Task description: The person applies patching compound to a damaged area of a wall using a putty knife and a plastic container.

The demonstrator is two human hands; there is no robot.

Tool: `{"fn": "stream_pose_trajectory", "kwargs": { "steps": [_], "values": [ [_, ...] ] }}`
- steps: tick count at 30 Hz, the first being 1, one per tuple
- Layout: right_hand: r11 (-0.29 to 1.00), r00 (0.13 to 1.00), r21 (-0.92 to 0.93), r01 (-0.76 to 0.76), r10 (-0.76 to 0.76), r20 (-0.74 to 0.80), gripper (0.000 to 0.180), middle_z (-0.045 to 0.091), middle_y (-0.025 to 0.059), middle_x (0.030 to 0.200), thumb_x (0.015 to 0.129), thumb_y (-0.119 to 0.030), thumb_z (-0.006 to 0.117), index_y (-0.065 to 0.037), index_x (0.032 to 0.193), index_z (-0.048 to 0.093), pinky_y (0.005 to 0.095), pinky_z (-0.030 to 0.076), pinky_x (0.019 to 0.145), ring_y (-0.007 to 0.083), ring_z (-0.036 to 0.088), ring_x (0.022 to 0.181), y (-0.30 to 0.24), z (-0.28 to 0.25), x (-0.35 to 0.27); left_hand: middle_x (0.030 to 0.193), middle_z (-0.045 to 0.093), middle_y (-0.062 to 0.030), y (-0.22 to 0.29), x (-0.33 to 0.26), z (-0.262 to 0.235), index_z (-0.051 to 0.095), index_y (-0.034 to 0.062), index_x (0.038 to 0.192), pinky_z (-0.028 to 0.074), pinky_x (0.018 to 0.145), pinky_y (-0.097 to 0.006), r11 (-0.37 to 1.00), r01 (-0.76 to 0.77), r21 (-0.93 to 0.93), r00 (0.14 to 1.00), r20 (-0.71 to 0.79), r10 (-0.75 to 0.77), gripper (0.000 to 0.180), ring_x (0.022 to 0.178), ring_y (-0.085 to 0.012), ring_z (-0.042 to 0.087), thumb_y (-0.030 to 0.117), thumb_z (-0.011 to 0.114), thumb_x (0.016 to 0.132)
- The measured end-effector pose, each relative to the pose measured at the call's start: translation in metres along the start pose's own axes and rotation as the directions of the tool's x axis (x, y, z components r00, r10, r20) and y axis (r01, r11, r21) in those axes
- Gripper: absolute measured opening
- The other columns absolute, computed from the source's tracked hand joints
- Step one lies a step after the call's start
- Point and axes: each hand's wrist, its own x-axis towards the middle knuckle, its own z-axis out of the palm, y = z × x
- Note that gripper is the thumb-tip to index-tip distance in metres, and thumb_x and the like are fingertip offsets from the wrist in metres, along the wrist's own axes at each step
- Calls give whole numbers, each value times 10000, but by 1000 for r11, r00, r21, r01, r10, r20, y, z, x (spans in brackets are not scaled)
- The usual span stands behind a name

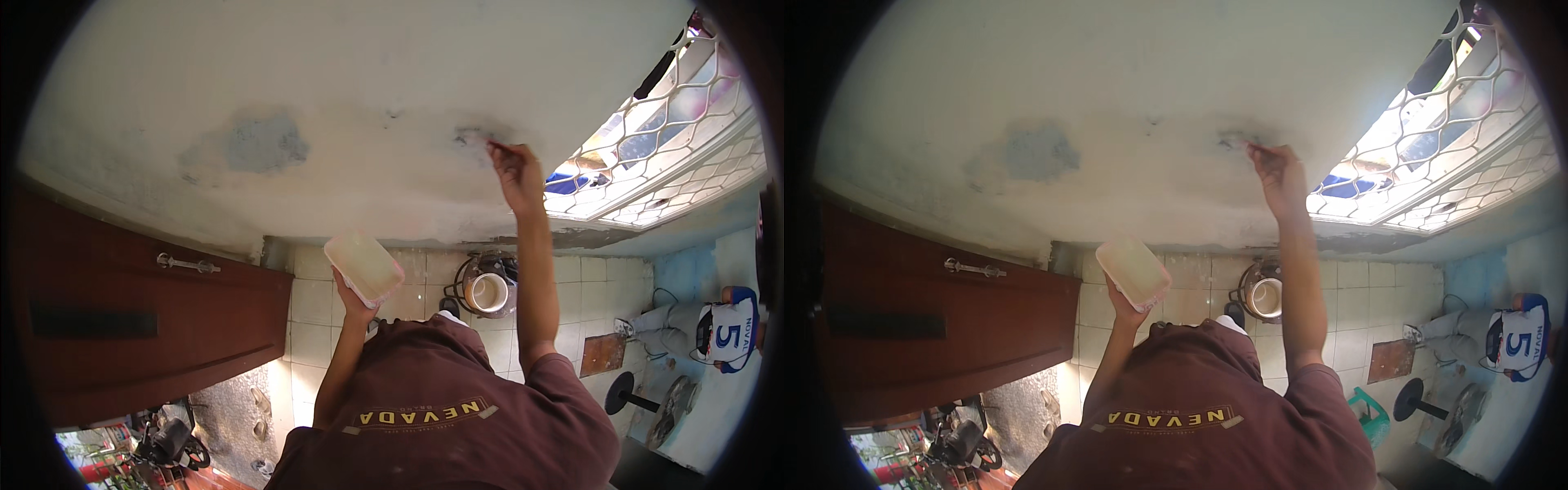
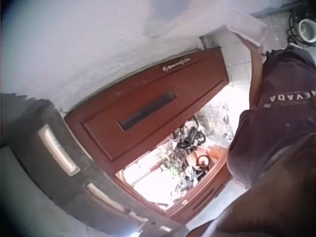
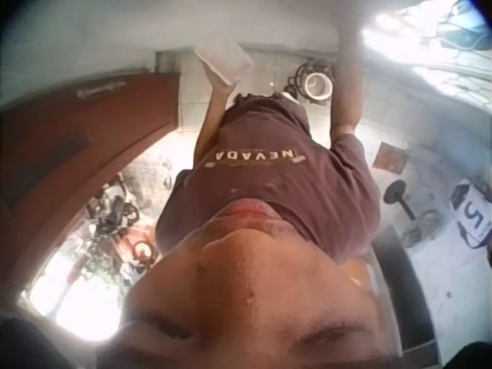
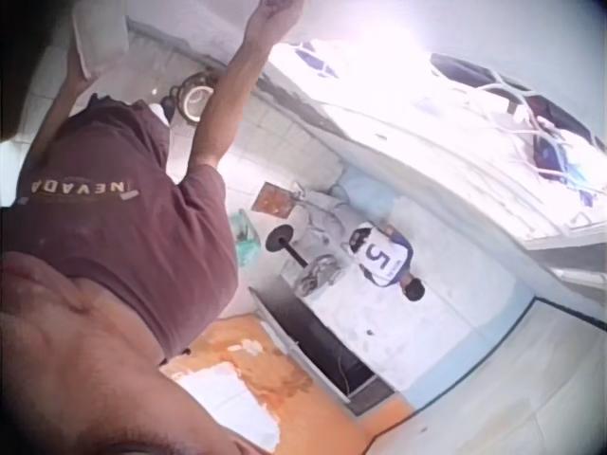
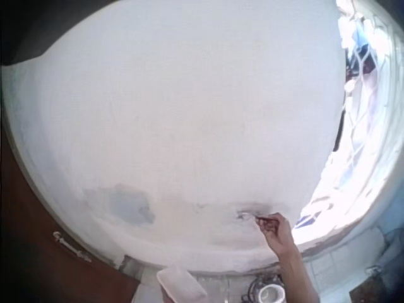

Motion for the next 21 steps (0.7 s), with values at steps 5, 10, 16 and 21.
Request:
{"fn": "stream_pose_trajectory", "kwargs": {
  "steps": [5,10,16,21],
  "values": [
    [970,972,62,233,-233,-10,215,674,148,1204,950,-69,575,10,1150,580,350,583,897,230,677,1078,-46,73,-80,1368,583,-51,-13,4,7,441,202,1466,493,1047,-532,999,48,22,998,35,-48,659,1247,-300,588,660,417,994],
    [993,978,13,113,-109,-179,204,670,116,1186,975,-129,561,-10,1140,585,314,587,857,193,677,1046,57,-73,-71,1316,603,-51,-17,3,8,474,193,1427,526,1002,-529,998,19,62,998,53,-23,646,1202,-295,613,666,408,993],
    [866,862,-198,-458,379,-336,258,702,132,1049,993,-165,457,28,1062,613,285,588,862,189,678,996,140,-218,-46,1253,629,-63,-28,-15,7,509,180,1384,554,948,-516,999,20,36,997,-82,-17,632,1155,-299,637,665,427,986],
    [983,957,-83,-162,135,-258,330,666,273,1160,981,-87,410,168,1111,575,341,574,987,317,677,1065,110,-229,5,1222,639,-63,-65,-14,30,524,171,1357,558,942,-507,997,-27,77,997,-75,33,619,1120,-300,647,658,437,985]
  ]
}}
